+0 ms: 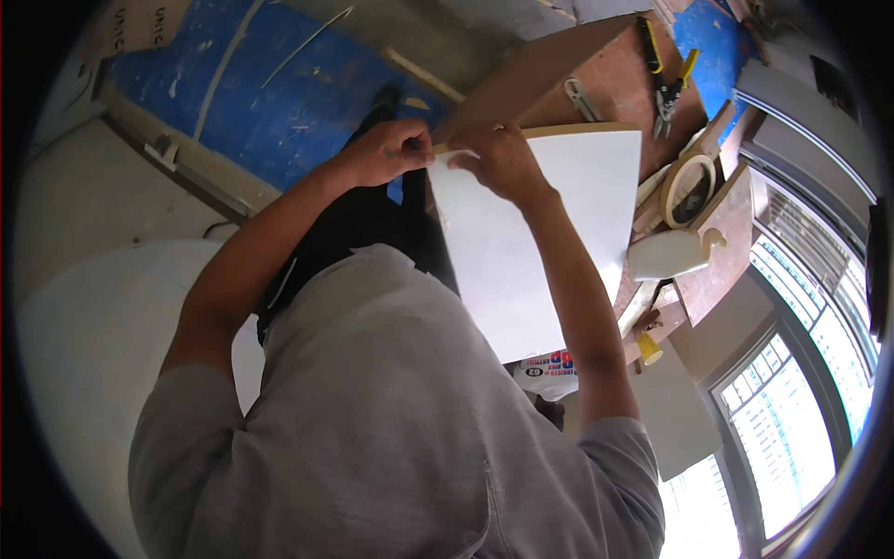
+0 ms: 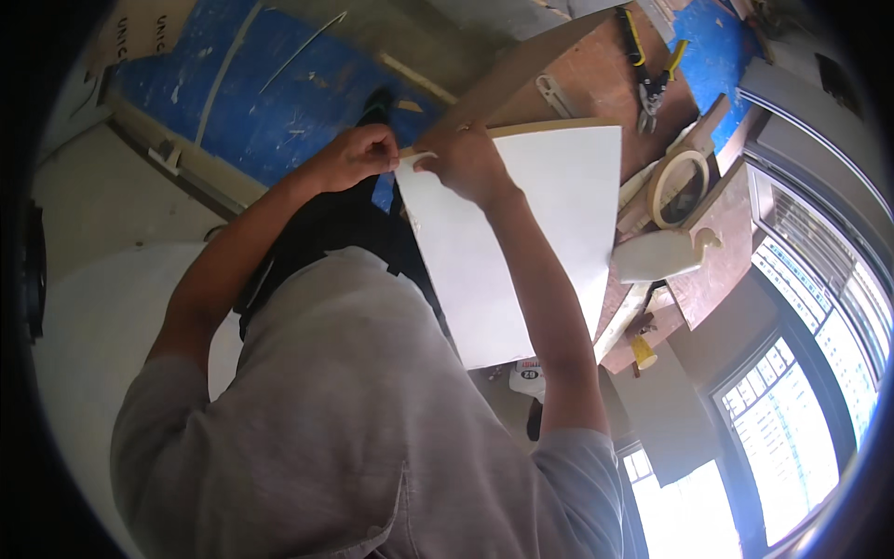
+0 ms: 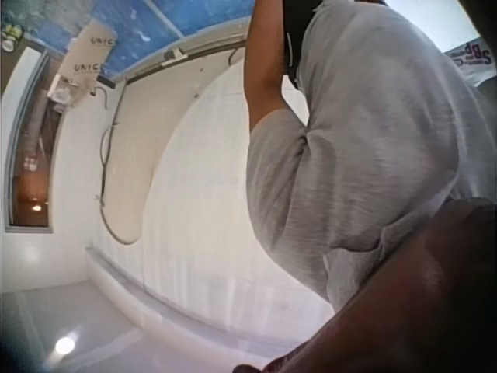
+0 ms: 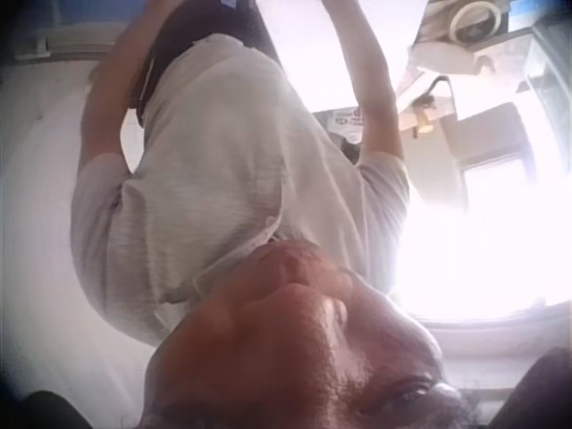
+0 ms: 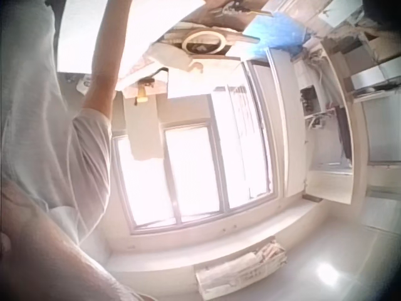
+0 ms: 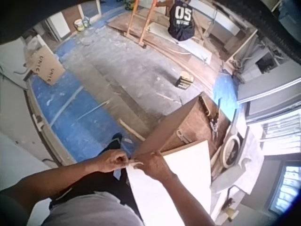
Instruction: The person applies adhesive and strips of laminate edging to the sides of wooden panels, pressing them firmly and removing excess material.
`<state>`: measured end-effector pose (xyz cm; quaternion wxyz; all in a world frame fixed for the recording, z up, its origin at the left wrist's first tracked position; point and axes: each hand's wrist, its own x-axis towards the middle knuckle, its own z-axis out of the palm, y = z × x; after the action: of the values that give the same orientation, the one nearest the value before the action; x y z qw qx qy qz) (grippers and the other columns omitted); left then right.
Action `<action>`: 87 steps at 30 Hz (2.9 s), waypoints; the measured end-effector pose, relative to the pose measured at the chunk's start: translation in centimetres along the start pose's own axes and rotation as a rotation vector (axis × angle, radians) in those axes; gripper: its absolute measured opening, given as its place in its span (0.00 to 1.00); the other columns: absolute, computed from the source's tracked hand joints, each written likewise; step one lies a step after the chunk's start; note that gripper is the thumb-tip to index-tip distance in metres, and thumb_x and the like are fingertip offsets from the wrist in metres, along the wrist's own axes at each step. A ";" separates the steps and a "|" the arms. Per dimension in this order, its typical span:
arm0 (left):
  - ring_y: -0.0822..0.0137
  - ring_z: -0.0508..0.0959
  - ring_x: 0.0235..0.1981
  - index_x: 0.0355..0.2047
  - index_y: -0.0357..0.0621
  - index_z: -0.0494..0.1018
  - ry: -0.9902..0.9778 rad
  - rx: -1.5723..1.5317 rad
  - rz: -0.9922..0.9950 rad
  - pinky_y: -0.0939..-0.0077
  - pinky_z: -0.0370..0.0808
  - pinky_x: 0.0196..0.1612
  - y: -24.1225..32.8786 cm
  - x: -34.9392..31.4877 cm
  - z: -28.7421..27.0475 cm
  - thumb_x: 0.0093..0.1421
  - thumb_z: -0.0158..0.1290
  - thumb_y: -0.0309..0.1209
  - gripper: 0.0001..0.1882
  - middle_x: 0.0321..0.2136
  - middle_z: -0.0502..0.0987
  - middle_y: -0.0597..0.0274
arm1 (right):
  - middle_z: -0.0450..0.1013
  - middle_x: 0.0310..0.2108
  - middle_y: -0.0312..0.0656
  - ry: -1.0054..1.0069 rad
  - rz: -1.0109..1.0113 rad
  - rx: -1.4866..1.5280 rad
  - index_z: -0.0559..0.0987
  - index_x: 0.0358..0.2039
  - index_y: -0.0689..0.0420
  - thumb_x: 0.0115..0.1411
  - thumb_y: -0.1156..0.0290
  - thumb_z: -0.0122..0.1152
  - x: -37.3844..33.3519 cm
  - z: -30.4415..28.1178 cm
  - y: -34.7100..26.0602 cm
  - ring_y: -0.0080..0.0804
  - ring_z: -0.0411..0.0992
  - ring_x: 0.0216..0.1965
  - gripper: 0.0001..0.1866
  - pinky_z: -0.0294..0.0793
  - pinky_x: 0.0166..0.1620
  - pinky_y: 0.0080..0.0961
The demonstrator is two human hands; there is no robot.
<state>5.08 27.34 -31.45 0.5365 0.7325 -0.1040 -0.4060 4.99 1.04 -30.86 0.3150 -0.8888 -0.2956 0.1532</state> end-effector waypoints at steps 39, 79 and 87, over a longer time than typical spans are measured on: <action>0.71 0.79 0.32 0.33 0.37 0.82 -0.155 -0.589 -0.503 0.73 0.75 0.39 1.1 7.5 1.3 0.63 0.59 0.27 0.06 0.29 0.82 0.62 | 0.85 0.33 0.35 -0.182 0.649 0.118 0.87 0.39 0.50 0.62 0.63 0.67 1.4 -4.9 2.7 0.28 0.79 0.46 0.08 0.50 0.62 0.40; 0.63 0.85 0.35 0.48 0.35 0.77 -0.702 -0.233 -0.517 0.66 0.84 0.40 20.0 8.0 2.8 0.68 0.57 0.39 0.19 0.36 0.84 0.56 | 0.71 0.67 0.43 0.668 1.178 -0.454 0.75 0.64 0.51 0.48 0.83 0.61 -18.3 -1.0 -26.7 0.40 0.67 0.69 0.39 0.62 0.70 0.49; 0.62 0.82 0.25 0.48 0.43 0.78 -0.695 -0.107 -0.270 0.67 0.77 0.27 27.5 9.8 4.5 0.74 0.46 0.52 0.25 0.34 0.83 0.61 | 0.81 0.42 0.51 0.848 0.979 -0.355 0.81 0.50 0.55 0.52 0.84 0.65 -25.7 -17.9 -23.6 0.56 0.79 0.44 0.23 0.77 0.46 0.47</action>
<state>16.04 7.35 -12.72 0.4482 0.5290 -0.1613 -0.7023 -16.94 -8.57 0.25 0.1470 -0.9419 0.2702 -0.1352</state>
